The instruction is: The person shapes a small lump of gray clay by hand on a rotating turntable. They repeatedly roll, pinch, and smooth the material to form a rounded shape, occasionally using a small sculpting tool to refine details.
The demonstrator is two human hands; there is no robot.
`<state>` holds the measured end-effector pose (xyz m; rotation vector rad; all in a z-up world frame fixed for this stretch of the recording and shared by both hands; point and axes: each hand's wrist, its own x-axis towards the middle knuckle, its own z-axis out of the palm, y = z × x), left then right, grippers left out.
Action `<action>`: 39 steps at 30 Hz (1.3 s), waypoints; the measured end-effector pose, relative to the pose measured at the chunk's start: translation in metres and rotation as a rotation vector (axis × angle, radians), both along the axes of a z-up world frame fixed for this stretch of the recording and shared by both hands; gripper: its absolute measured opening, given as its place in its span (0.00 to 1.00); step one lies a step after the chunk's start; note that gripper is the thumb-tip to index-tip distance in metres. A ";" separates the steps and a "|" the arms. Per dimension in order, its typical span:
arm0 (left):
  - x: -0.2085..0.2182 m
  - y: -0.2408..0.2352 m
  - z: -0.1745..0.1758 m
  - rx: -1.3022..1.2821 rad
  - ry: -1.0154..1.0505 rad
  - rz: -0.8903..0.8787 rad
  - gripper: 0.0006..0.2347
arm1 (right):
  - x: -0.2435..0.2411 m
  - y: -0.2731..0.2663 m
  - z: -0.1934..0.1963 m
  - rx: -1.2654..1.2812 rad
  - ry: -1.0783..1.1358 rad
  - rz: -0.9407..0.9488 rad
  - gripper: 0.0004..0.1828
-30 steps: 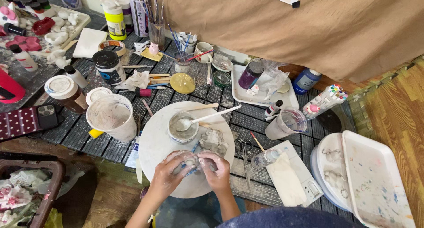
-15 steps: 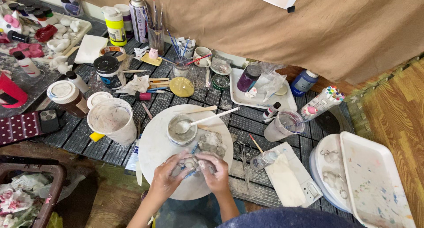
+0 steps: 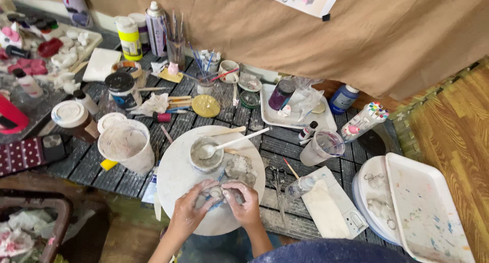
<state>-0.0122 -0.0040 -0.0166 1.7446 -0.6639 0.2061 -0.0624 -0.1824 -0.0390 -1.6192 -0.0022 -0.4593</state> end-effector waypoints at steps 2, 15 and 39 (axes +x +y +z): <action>0.000 0.000 -0.005 -0.021 0.027 -0.001 0.22 | 0.000 -0.002 0.003 -0.106 -0.073 0.005 0.08; 0.004 -0.011 -0.041 -0.027 0.170 -0.034 0.20 | -0.002 -0.010 0.001 -0.072 -0.063 0.044 0.08; 0.001 -0.003 -0.002 -0.035 -0.028 0.002 0.17 | 0.000 -0.009 -0.006 0.019 0.030 -0.002 0.13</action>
